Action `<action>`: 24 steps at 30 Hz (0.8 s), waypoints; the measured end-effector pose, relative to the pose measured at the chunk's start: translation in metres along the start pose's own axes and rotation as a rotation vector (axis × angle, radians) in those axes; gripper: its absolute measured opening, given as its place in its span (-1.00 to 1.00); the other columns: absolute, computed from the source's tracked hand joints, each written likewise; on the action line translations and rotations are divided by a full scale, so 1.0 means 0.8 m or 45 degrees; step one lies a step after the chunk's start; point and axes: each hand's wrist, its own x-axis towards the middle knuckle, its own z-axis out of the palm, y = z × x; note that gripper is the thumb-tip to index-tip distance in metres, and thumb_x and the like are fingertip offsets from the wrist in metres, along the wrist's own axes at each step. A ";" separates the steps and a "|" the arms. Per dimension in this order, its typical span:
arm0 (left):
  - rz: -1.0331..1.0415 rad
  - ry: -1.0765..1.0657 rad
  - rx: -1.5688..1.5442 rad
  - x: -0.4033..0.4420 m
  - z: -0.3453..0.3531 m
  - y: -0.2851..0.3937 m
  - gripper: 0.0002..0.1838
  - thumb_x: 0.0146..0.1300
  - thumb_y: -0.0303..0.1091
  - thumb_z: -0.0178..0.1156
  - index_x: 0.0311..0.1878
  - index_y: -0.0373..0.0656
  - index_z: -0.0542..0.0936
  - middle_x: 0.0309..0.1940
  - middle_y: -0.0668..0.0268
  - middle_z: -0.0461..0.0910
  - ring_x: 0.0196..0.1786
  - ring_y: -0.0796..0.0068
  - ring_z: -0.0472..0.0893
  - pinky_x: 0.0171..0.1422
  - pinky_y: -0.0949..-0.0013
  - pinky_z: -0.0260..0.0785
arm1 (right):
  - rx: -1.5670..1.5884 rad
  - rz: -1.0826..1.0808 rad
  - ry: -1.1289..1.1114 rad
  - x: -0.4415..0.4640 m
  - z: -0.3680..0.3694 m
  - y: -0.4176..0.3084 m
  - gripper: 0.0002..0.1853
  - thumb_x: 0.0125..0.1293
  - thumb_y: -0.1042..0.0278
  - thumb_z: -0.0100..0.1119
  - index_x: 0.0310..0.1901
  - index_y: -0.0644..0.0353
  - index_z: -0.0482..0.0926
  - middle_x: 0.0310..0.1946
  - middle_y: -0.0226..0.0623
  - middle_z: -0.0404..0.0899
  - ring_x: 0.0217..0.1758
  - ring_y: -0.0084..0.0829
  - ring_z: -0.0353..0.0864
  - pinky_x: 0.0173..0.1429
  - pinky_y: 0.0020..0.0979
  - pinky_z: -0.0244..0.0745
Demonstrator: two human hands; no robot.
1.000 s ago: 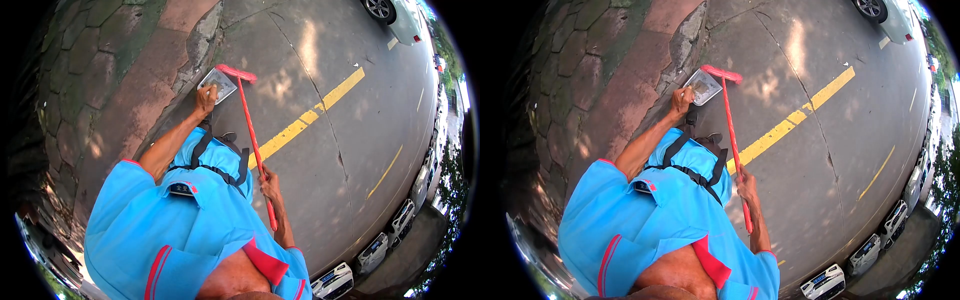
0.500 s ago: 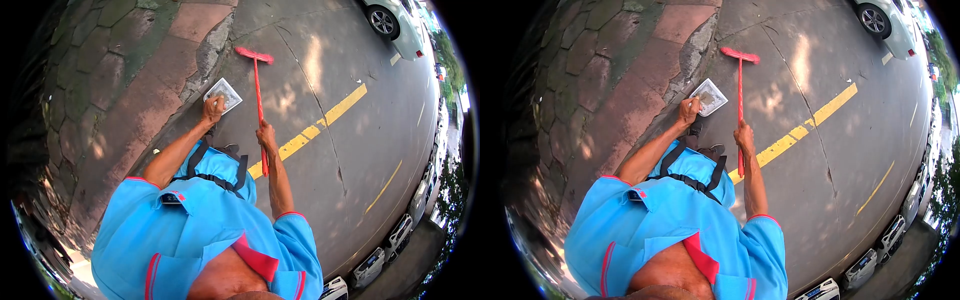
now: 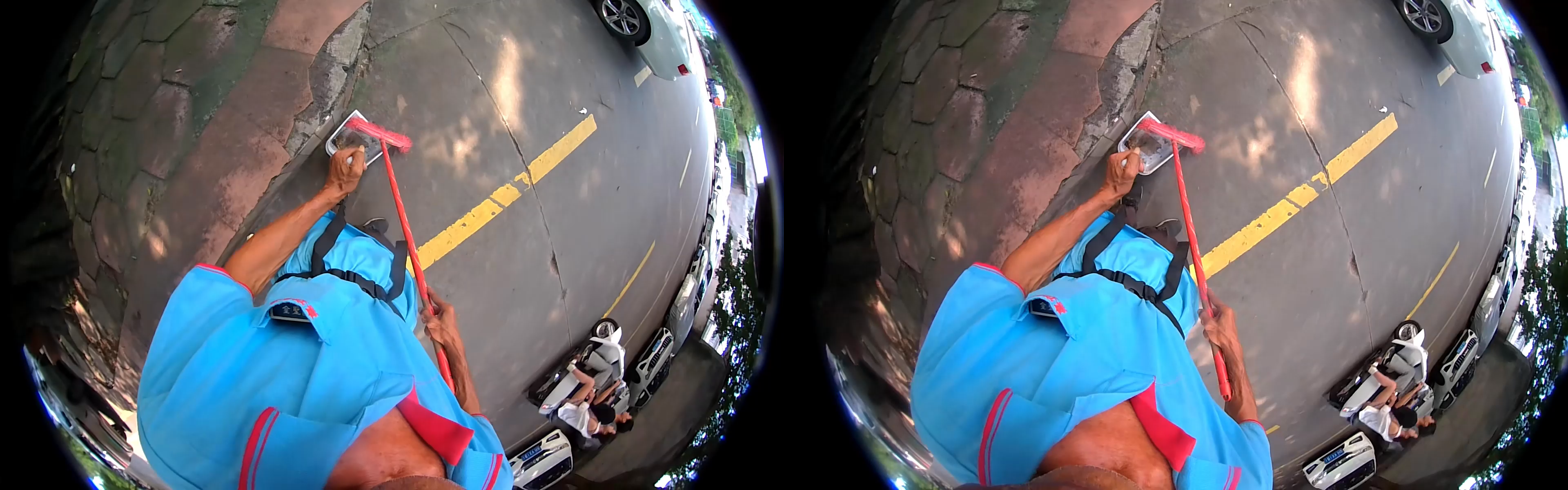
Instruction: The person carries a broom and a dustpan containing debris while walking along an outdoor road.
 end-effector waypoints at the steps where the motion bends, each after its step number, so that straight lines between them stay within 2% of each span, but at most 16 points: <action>1: 0.002 0.000 0.003 0.001 0.000 0.001 -0.59 0.23 -0.17 -0.09 -0.62 -0.25 0.48 -0.67 0.14 0.51 -0.52 0.18 0.53 -0.35 0.21 0.30 | 0.036 -0.067 0.032 0.013 0.003 -0.004 -0.36 0.09 0.53 -0.02 0.31 0.25 0.27 -0.61 -0.34 0.46 -0.68 -0.57 0.39 -0.64 -0.44 0.30; 4: -0.075 0.005 0.017 -0.003 -0.002 0.005 -0.59 0.22 -0.16 -0.09 -0.61 -0.25 0.49 -0.64 0.12 0.52 -0.51 0.17 0.54 -0.33 0.22 0.31 | -0.090 -0.146 0.172 0.067 0.010 -0.032 -0.36 0.09 0.51 0.00 0.30 0.27 0.28 -0.62 -0.29 0.46 -0.70 -0.55 0.40 -0.63 -0.45 0.32; 6: -0.119 -0.040 0.048 -0.004 -0.004 0.008 -0.58 0.21 -0.14 -0.10 -0.59 -0.26 0.50 -0.62 0.10 0.54 -0.49 0.16 0.55 -0.31 0.23 0.32 | -0.077 -0.276 0.206 0.127 0.014 -0.043 -0.35 0.12 0.53 -0.01 0.33 0.29 0.21 -0.66 -0.40 0.37 -0.76 -0.59 0.33 -0.69 -0.49 0.26; 8: -0.120 -0.050 0.049 -0.008 -0.006 0.007 -0.58 0.20 -0.13 -0.11 -0.59 -0.26 0.51 -0.61 0.10 0.55 -0.48 0.16 0.56 -0.30 0.23 0.32 | -0.147 -0.287 0.283 0.167 0.019 -0.068 -0.36 0.12 0.53 0.00 0.32 0.30 0.22 -0.66 -0.37 0.39 -0.76 -0.54 0.36 -0.67 -0.47 0.30; 12: -0.010 -0.022 0.038 -0.004 -0.004 -0.001 -0.59 0.22 -0.16 -0.14 -0.59 -0.24 0.49 -0.60 0.11 0.54 -0.47 0.14 0.56 -0.30 0.24 0.32 | -0.244 -0.331 0.226 0.207 0.030 -0.075 -0.35 0.10 0.58 -0.01 0.32 0.24 0.24 -0.65 -0.32 0.41 -0.73 -0.50 0.40 -0.65 -0.44 0.34; 16: -0.002 -0.027 0.059 -0.003 -0.008 0.013 -0.62 0.24 -0.22 -0.15 -0.58 -0.24 0.48 -0.61 0.12 0.53 -0.47 0.12 0.55 -0.32 0.24 0.32 | -0.325 -0.360 0.186 0.172 0.028 -0.014 -0.38 0.07 0.57 -0.02 0.27 0.27 0.31 -0.63 -0.24 0.46 -0.70 -0.43 0.48 -0.64 -0.33 0.35; 18: 0.082 -0.028 0.076 -0.001 -0.005 0.003 -0.64 0.25 -0.26 -0.16 -0.57 -0.23 0.46 -0.60 0.13 0.53 -0.47 0.10 0.56 -0.34 0.23 0.31 | -0.282 -0.368 0.155 0.138 0.023 0.017 -0.37 0.07 0.57 -0.03 0.28 0.26 0.30 -0.61 -0.23 0.47 -0.70 -0.43 0.47 -0.65 -0.33 0.33; 20: 0.110 -0.021 0.088 0.000 -0.004 0.000 -0.63 0.25 -0.25 -0.14 -0.58 -0.24 0.47 -0.62 0.13 0.53 -0.49 0.13 0.55 -0.36 0.23 0.30 | -0.156 -0.099 0.034 0.065 0.020 -0.018 -0.34 0.06 0.57 -0.03 0.30 0.23 0.28 -0.61 -0.26 0.48 -0.73 -0.49 0.41 -0.69 -0.40 0.29; 21: 0.142 -0.006 0.106 0.000 -0.004 0.000 -0.62 0.26 -0.24 -0.13 -0.59 -0.24 0.47 -0.63 0.14 0.52 -0.51 0.16 0.54 -0.38 0.23 0.29 | -0.145 -0.091 0.044 0.046 0.016 -0.024 -0.34 0.06 0.57 -0.03 0.30 0.23 0.28 -0.61 -0.26 0.48 -0.73 -0.49 0.41 -0.69 -0.40 0.29; 22: 0.057 0.003 -0.011 0.001 -0.002 0.001 -0.59 0.26 -0.19 -0.09 -0.61 -0.25 0.49 -0.67 0.15 0.50 -0.56 0.25 0.51 -0.41 0.26 0.27 | 0.041 -0.030 -0.008 0.031 0.009 -0.028 -0.33 0.05 0.58 -0.02 0.31 0.23 0.27 -0.61 -0.29 0.47 -0.75 -0.53 0.37 -0.71 -0.44 0.26; 23: 0.060 -0.015 -0.011 0.000 -0.001 -0.001 -0.59 0.26 -0.19 -0.09 -0.61 -0.25 0.49 -0.67 0.15 0.50 -0.56 0.25 0.51 -0.41 0.26 0.27 | 0.228 0.031 -0.062 0.020 0.003 -0.032 -0.32 0.05 0.59 -0.02 0.32 0.22 0.26 -0.61 -0.31 0.46 -0.76 -0.56 0.33 -0.72 -0.48 0.23; 24: -0.001 -0.033 -0.048 0.001 -0.001 -0.008 -0.58 0.25 -0.17 -0.08 -0.61 -0.26 0.49 -0.68 0.15 0.49 -0.57 0.29 0.49 -0.41 0.27 0.26 | 0.201 0.056 -0.071 0.014 0.000 -0.036 -0.31 0.06 0.58 0.01 0.33 0.22 0.24 -0.60 -0.36 0.44 -0.76 -0.62 0.31 -0.74 -0.52 0.22</action>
